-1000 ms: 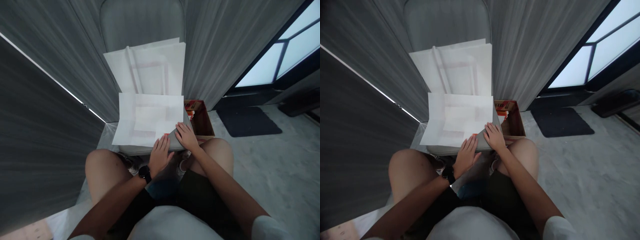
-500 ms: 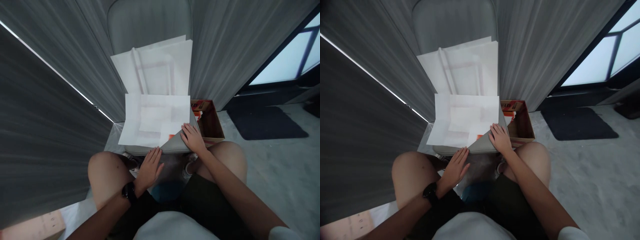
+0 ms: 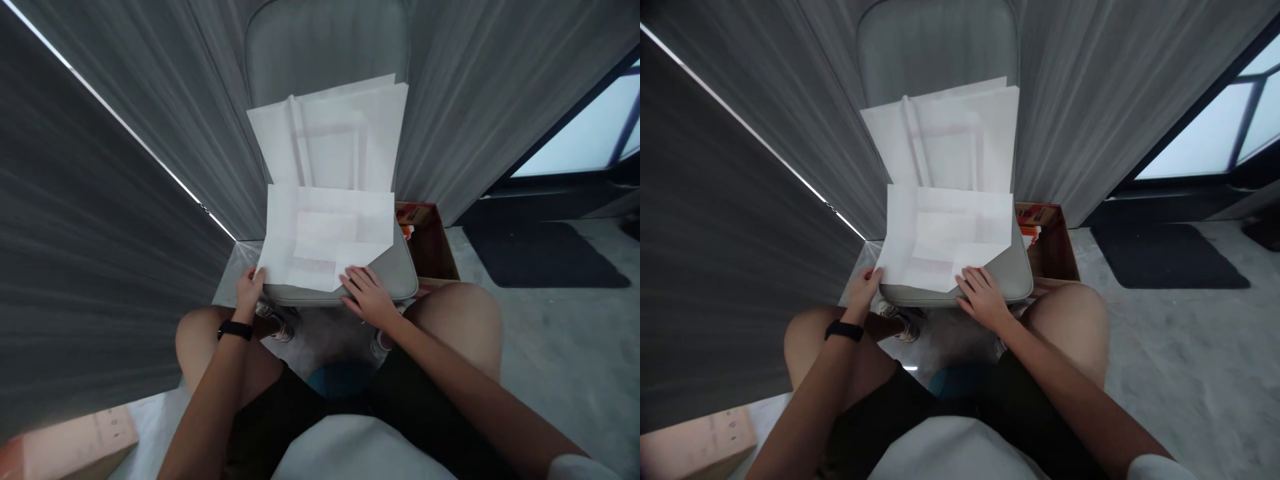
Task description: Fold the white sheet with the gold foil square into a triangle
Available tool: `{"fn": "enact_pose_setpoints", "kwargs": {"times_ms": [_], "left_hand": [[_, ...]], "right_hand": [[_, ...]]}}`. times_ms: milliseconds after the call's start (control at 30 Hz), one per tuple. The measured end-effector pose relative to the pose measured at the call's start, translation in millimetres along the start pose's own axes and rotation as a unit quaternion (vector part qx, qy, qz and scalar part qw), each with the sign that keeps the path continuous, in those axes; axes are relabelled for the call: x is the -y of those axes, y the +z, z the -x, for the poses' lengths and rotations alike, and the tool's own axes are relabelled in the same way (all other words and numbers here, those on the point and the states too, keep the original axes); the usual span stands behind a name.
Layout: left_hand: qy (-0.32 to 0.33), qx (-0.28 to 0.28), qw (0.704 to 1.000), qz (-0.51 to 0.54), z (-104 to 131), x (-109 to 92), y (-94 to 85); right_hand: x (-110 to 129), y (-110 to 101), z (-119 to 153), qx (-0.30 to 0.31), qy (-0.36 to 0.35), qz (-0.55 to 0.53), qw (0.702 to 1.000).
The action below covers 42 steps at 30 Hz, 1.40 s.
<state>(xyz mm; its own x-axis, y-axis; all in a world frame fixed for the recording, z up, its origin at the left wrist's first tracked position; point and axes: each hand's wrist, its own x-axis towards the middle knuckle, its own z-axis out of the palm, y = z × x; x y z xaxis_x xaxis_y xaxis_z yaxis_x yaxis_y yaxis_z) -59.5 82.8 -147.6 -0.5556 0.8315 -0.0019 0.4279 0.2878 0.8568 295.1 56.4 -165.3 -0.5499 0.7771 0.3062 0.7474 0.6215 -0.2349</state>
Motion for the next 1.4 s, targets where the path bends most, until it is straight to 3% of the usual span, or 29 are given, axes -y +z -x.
{"fn": "enact_pose_setpoints", "kwargs": {"times_ms": [133,267,433,567,700,800,933,1100,1267,1400], "left_hand": [[-0.008,0.007,1.0,-0.004,13.1,3.6,4.8],[-0.017,0.036,0.998,0.045,42.2,8.3,9.2],[-0.053,0.049,0.982,0.173,69.9,8.2,10.2],[-0.022,0.048,0.981,0.186,85.5,3.4,16.6],[0.011,0.126,0.974,0.188,108.3,0.2,30.6],[0.067,0.209,0.962,0.161,119.8,-1.2,29.7],[0.158,0.225,0.954,0.118,120.7,-0.2,8.4],[0.247,0.304,0.917,0.08,112.2,4.4,-12.6],[0.334,0.256,0.907,0.014,93.2,-3.0,0.1],[0.434,0.231,0.869,-0.056,78.2,-14.0,19.7]], "right_hand": [[-20.7,-9.2,4.1,0.023,0.017,0.019,0.999],[-34.7,-21.5,14.0,-0.005,0.05,0.052,0.997],[-12.5,-19.8,18.6,-0.013,0.026,0.038,0.999],[11.5,-6.8,8.2,0.0,0.002,0.032,0.999],[9.6,1.8,5.6,0.015,0.004,0.055,0.998],[-1.1,1.3,12.3,-0.008,-0.009,0.062,0.998],[-11.1,-2.8,18.1,-0.074,-0.024,0.043,0.996],[-19.7,1.8,15.9,-0.126,0.047,-0.03,0.991],[-23.1,12.4,13.0,-0.155,0.081,-0.078,0.982],[-21.1,17.1,9.7,-0.176,0.103,-0.082,0.976]]}}
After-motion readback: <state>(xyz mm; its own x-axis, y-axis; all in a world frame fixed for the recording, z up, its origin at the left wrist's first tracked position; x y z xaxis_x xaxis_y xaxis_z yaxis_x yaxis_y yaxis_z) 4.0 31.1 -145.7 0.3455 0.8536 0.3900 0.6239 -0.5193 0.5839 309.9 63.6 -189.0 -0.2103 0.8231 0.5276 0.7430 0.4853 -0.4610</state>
